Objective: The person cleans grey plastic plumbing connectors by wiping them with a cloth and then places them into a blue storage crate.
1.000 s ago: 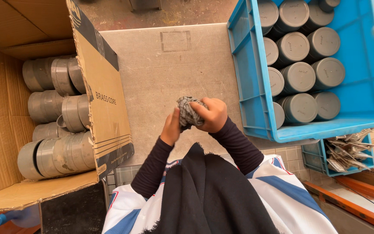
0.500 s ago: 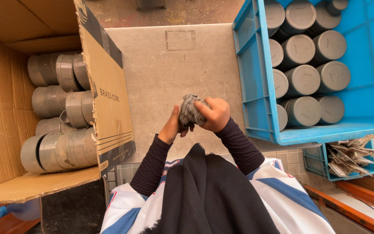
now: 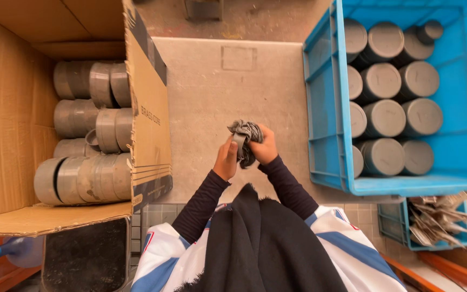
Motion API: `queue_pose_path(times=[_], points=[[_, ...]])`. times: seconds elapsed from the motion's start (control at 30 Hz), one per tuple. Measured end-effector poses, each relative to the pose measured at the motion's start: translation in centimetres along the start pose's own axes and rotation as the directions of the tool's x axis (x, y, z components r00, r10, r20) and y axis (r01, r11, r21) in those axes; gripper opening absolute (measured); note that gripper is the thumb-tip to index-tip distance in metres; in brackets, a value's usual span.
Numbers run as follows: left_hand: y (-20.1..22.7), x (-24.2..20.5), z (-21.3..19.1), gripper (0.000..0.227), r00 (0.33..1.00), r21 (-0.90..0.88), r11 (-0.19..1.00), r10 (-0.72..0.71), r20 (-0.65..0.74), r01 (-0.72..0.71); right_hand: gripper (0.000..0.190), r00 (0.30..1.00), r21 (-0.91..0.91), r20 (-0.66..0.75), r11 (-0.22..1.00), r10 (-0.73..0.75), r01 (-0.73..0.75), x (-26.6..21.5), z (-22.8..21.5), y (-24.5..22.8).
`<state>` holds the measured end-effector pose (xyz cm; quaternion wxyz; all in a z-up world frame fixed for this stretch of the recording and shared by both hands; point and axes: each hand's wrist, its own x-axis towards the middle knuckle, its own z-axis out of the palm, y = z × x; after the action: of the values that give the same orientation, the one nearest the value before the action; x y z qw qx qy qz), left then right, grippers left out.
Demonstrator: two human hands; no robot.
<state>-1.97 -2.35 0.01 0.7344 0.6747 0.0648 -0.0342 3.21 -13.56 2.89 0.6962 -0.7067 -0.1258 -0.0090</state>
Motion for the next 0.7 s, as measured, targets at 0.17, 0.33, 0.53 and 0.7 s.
queue_pose_path(times=[0.17,0.33,0.53,0.7], points=[[4.4,0.4,-1.9,0.066,0.902,-0.174,0.893,-0.379,0.206,0.415,0.019,0.901,-0.524,0.183,0.737,-0.393,0.428,0.8,-1.9,-0.9],[3.1,1.5,-1.5,0.095,0.927,0.138,0.926,-0.364,0.092,0.35,0.027,0.768,-0.662,0.306,0.454,-0.562,0.596,1.7,-2.1,-0.5],[2.3,2.4,0.0,0.081,0.982,0.475,0.874,0.165,-0.091,-0.102,0.013,0.975,0.135,-0.066,0.97,0.21,-0.2,1.8,-0.2,2.5],[3.9,3.2,-1.6,0.071,0.973,0.384,0.913,-0.198,0.119,0.139,0.015,0.934,0.11,-0.196,0.954,0.297,-0.28,1.7,-1.2,2.8]])
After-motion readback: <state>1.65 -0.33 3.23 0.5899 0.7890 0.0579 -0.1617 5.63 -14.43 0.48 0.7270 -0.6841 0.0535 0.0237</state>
